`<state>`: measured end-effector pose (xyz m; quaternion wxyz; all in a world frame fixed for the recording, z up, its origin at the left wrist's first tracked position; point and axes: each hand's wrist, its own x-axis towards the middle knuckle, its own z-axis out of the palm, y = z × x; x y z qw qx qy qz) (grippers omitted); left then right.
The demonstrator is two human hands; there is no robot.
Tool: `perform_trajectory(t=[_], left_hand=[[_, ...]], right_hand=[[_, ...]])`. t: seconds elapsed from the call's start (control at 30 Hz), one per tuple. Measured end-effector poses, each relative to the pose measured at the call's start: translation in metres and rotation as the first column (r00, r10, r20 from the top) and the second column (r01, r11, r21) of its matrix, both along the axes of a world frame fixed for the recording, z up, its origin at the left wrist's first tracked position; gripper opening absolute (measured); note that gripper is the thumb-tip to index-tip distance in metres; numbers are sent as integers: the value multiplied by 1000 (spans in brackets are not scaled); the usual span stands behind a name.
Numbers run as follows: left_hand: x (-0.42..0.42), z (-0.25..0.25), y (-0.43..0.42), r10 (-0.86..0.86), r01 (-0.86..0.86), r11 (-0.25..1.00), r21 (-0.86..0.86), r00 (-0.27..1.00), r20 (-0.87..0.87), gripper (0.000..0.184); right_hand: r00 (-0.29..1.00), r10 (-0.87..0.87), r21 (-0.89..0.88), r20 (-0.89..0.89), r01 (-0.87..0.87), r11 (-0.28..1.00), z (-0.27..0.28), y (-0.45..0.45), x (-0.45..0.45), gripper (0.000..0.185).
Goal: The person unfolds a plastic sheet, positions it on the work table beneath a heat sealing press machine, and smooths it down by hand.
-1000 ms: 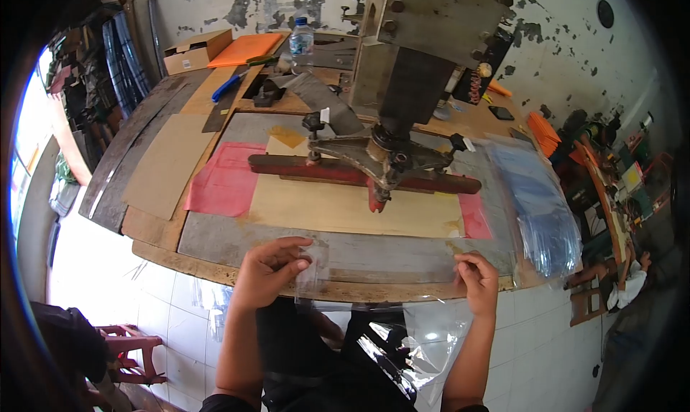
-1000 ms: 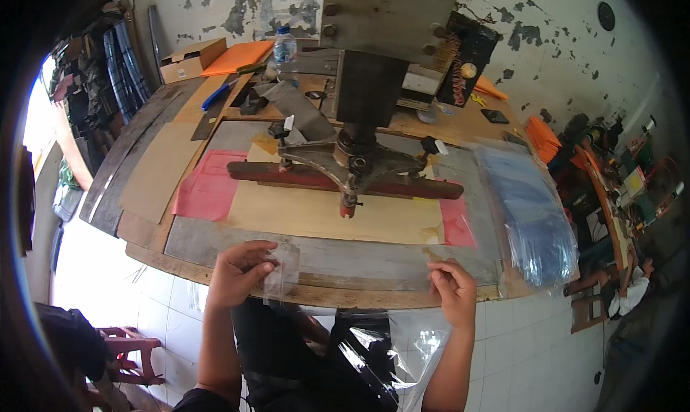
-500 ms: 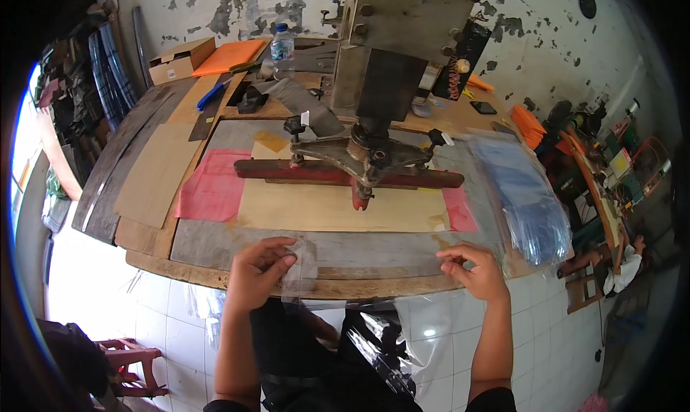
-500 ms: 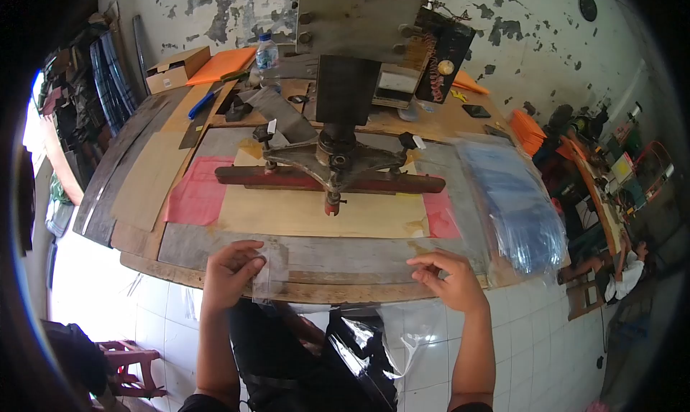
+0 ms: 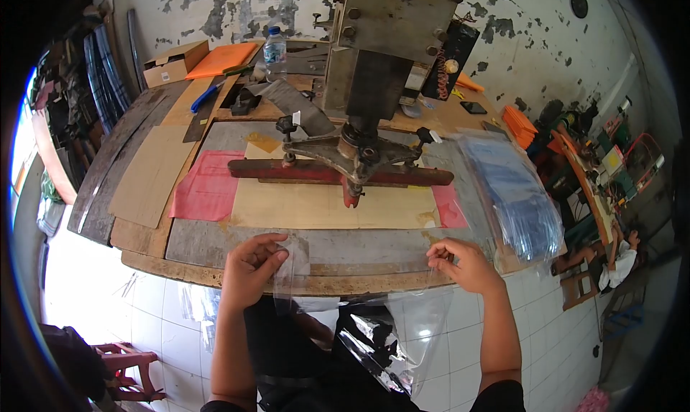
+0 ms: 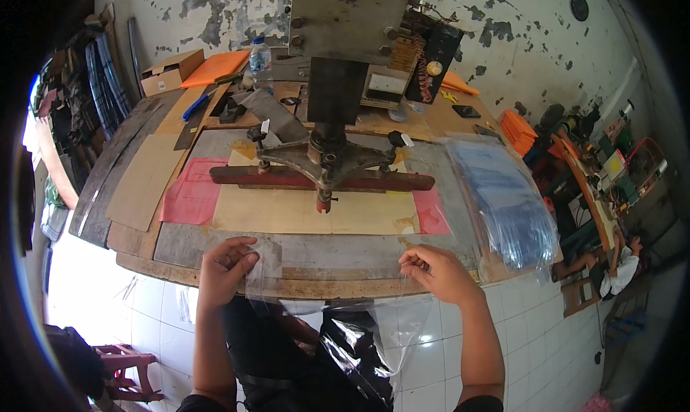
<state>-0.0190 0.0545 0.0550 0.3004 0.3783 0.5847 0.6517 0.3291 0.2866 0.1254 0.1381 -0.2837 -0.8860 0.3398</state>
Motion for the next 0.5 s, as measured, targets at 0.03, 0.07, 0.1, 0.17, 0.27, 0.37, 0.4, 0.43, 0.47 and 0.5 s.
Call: perform_trajectory(t=[0.03, 0.07, 0.1, 0.17, 0.27, 0.37, 0.4, 0.43, 0.47, 0.5], left_hand=[[2, 3, 0, 0, -1, 1000, -19, 1000, -15, 29], [3, 5, 0, 5, -6, 999, -36, 1000, -30, 28], [2, 4, -1, 10, -11, 999, -34, 1000, -29, 28], [0, 1, -1, -2, 1, 1000, -28, 1000, -29, 28], [2, 1, 0, -18, 19, 1000, -15, 1000, 15, 28], [1, -2, 0, -17, 17, 1000, -6, 1000, -1, 28], [1, -2, 0, -16, 16, 1000, -5, 1000, 0, 28], [0, -1, 0, -4, 3, 1000, -19, 1000, -7, 28], [0, 0, 0, 9, -9, 999, -33, 1000, -16, 28], [0, 1, -1, 9, -9, 999, -33, 1000, -14, 28]], right_hand=[[999, -4, -13, 42, 4, 1000, 5, 0, -2, 14], [996, -3, -24, 84, 5, 1000, 9, 0, -4, 13], [996, 3, -22, 85, -1, 1000, 12, 1, -6, 13], [987, 15, -5, 162, -14, 1000, 18, 3, -9, 12], [961, 18, 29, 275, -27, 999, 29, 6, -13, 13], [964, 77, 98, 255, -105, 990, 36, 5, -15, 11], [963, 77, 98, 257, -105, 990, 38, 8, -13, 11], [960, 174, -2, 219, -177, 984, 41, 14, -8, 10], [949, 265, -100, 170, -251, 963, 42, 17, -5, 10], [949, 265, -101, 171, -250, 963, 41, 17, -5, 10]])
